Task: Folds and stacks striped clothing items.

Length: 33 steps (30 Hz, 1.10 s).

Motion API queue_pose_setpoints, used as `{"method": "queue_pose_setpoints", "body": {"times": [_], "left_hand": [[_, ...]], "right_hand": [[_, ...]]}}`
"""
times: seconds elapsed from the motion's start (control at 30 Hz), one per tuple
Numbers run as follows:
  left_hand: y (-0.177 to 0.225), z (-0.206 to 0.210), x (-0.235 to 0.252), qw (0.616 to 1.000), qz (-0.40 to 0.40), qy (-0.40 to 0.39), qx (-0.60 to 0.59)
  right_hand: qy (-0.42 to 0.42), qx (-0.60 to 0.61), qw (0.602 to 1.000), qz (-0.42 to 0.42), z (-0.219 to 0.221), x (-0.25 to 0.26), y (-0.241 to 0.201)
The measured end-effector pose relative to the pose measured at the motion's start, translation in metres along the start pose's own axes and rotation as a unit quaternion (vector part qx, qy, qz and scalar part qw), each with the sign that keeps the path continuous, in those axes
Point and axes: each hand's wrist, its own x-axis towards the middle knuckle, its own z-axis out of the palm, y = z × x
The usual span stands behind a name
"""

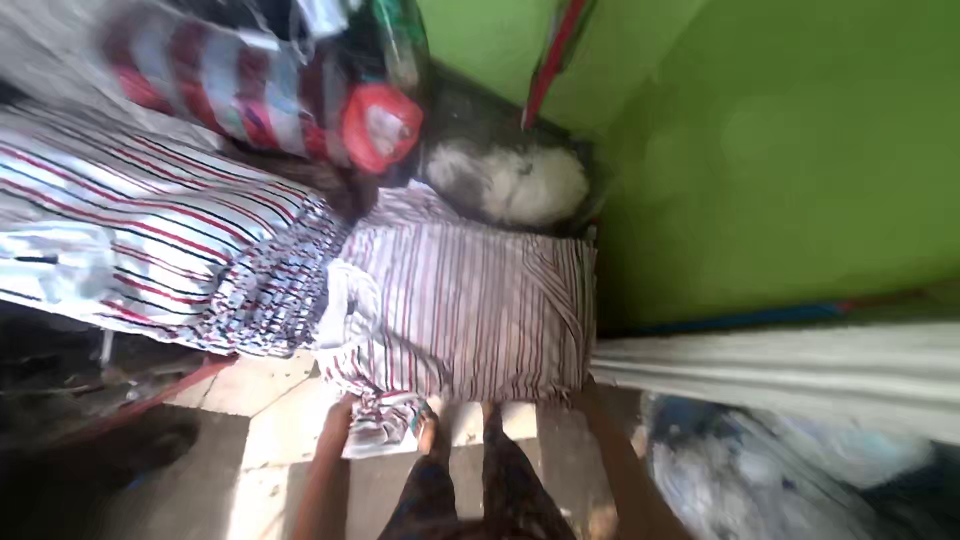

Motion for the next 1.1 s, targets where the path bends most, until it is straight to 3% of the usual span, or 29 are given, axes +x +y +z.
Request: {"method": "queue_pose_setpoints", "body": {"times": [0.1,0.2,0.3,0.43,0.6,0.67,0.73,0.8,0.87,0.97,1.1], "left_hand": [[-0.020,0.004,0.013,0.997,-0.036,0.048,-0.049],[-0.044,0.005,0.018,0.989,-0.038,0.054,-0.133],[-0.058,-0.009,0.005,0.984,-0.100,0.030,-0.146],[-0.081,-0.028,-0.023,0.984,-0.150,0.006,-0.092],[-0.067,0.024,-0.066,0.991,-0.125,-0.044,-0.032],[-0.054,0.067,-0.082,0.992,-0.077,-0.104,-0.005],[-0.041,0.112,-0.094,0.981,0.004,-0.184,0.057],[-0.014,0.156,-0.110,0.949,0.070,-0.277,0.135],[0.014,0.194,-0.126,0.920,0.083,-0.338,0.180],[0.032,0.235,-0.136,0.918,0.070,-0.330,0.209],[0.017,0.265,-0.141,0.931,0.045,-0.319,0.169]], "right_hand": [[0.027,-0.044,0.998,0.018,-0.006,-0.012,0.018],[0.132,-0.125,0.983,-0.004,-0.001,-0.034,0.022],[0.153,-0.210,0.956,-0.139,0.012,-0.056,0.004],[0.085,-0.342,0.882,-0.314,0.032,-0.043,0.021],[0.063,-0.383,0.799,-0.458,0.013,-0.009,0.042],[0.037,-0.380,0.802,-0.459,-0.001,-0.008,0.034],[-0.013,-0.359,0.836,-0.415,-0.015,-0.017,0.014],[-0.059,-0.352,0.865,-0.354,-0.029,-0.022,-0.006],[-0.061,-0.321,0.867,-0.376,-0.038,-0.021,-0.009],[-0.079,-0.290,0.866,-0.400,-0.048,-0.015,-0.012],[-0.174,-0.405,0.840,-0.316,-0.070,-0.005,-0.045]]}}
